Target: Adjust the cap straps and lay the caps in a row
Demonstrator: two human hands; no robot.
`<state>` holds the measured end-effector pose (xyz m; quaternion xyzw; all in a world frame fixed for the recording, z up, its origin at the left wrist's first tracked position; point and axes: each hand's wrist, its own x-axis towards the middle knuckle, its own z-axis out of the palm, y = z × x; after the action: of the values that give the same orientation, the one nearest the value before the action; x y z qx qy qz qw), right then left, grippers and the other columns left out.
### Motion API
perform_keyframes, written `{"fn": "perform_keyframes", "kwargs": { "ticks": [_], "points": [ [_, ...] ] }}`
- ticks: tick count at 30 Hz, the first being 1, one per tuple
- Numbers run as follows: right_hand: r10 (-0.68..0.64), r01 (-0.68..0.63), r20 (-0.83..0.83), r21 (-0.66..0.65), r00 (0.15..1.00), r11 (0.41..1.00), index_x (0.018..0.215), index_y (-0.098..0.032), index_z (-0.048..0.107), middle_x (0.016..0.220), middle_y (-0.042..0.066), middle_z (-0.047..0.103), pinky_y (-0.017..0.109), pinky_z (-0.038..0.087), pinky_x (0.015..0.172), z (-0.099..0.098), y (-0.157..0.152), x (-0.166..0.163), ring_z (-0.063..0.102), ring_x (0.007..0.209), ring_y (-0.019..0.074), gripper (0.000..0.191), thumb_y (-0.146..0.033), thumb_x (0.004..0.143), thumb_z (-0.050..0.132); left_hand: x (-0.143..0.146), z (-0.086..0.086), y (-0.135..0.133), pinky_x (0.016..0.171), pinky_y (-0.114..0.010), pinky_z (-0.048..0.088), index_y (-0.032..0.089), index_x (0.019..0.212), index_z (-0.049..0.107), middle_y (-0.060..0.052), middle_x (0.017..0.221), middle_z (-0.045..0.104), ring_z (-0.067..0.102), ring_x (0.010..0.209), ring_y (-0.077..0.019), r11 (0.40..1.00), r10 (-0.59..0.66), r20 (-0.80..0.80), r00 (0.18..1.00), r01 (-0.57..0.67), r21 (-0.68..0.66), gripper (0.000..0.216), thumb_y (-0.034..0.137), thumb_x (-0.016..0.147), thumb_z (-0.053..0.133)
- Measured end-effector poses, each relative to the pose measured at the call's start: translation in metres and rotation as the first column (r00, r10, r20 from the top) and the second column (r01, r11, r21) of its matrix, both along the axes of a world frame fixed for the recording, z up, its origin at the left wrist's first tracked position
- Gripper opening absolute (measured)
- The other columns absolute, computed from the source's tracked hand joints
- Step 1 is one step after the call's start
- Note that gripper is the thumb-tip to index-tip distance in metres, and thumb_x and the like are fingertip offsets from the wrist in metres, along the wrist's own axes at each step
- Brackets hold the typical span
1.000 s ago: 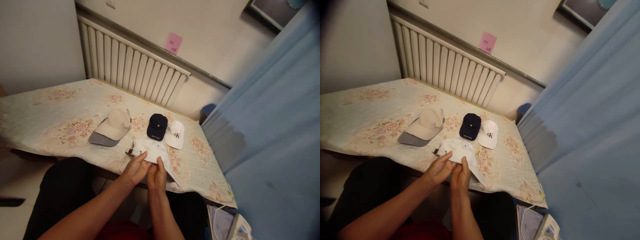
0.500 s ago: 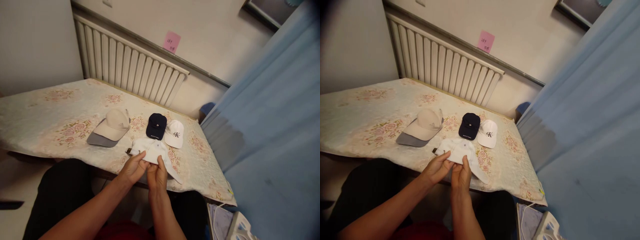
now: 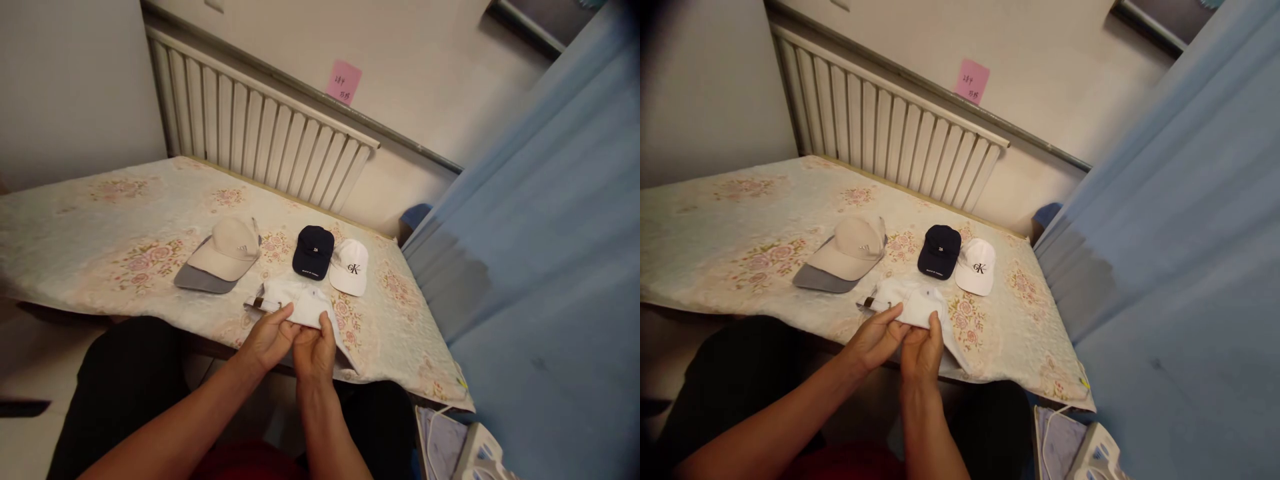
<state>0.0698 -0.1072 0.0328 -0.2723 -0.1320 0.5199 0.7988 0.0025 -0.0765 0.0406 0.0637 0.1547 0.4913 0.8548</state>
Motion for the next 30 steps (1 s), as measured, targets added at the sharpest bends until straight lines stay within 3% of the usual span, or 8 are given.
{"fn": "perform_keyframes", "kwargs": {
  "ticks": [5, 11, 18, 24, 30],
  "points": [
    [-0.019, 0.018, -0.024, -0.012, 1.0, 1.0, 0.133, -0.016, 0.047, 0.12, 0.009, 0.067, 0.045, 0.039, 0.107, -0.005, 0.002, 0.003, 0.062, 0.11, 0.021, 0.048, -0.03, 0.087, 0.049, -0.005, -0.001, 0.002, 0.102, -0.037, 0.047, 0.012, 0.132, 0.05, -0.012, 0.114, 0.07, 0.063, 0.11, -0.0237, 1.0, -0.003, 0.012, 1.0, 0.003, 0.025, 0.047, 0.002, 0.085, 0.05],
    [-0.022, 0.022, -0.022, -0.019, 1.0, 1.0, 0.134, -0.021, 0.046, 0.124, 0.008, 0.064, 0.047, 0.043, 0.102, -0.008, 0.0, 0.007, 0.061, 0.112, 0.021, 0.048, -0.027, 0.086, 0.051, -0.013, 0.002, 0.008, 0.1, -0.039, 0.048, 0.009, 0.127, 0.053, -0.012, 0.105, 0.072, 0.065, 0.106, -0.0227, 0.999, 0.031, 0.012, 0.999, -0.031, -0.042, 0.037, 0.012, 0.091, 0.047],
    [-0.019, 0.019, -0.014, 0.002, 1.0, 1.0, 0.135, -0.024, 0.046, 0.126, 0.007, 0.063, 0.047, 0.043, 0.102, -0.012, 0.001, 0.009, 0.06, 0.115, 0.0207, 0.049, -0.027, 0.086, 0.052, -0.018, 0.001, 0.011, 0.097, -0.037, 0.051, 0.01, 0.127, 0.053, -0.011, 0.103, 0.073, 0.067, 0.101, -0.0214, 0.998, 0.044, -0.005, 0.999, -0.044, -0.039, 0.037, 0.009, 0.091, 0.045],
    [-0.049, 0.049, 0.011, -0.061, 0.999, 0.997, 0.132, -0.022, 0.049, 0.125, 0.008, 0.064, 0.047, 0.045, 0.1, -0.013, 0.001, 0.011, 0.06, 0.115, 0.0211, 0.048, -0.027, 0.085, 0.053, -0.022, 0.001, 0.012, 0.095, -0.035, 0.052, 0.012, 0.127, 0.053, -0.011, 0.106, 0.072, 0.068, 0.099, -0.0197, 0.997, 0.069, 0.0, 0.998, -0.069, -0.041, 0.037, 0.009, 0.091, 0.045],
    [-0.068, 0.065, -0.047, -0.068, 0.997, 0.996, 0.131, -0.023, 0.049, 0.122, 0.006, 0.066, 0.045, 0.044, 0.101, -0.015, 0.002, 0.019, 0.061, 0.113, 0.0195, 0.047, -0.024, 0.084, 0.054, -0.024, 0.003, 0.014, 0.094, -0.034, 0.052, 0.012, 0.122, 0.057, -0.01, 0.102, 0.073, 0.069, 0.095, -0.018, 0.995, 0.081, -0.019, 0.997, -0.082, -0.059, 0.032, 0.009, 0.092, 0.043]
  ]
}}
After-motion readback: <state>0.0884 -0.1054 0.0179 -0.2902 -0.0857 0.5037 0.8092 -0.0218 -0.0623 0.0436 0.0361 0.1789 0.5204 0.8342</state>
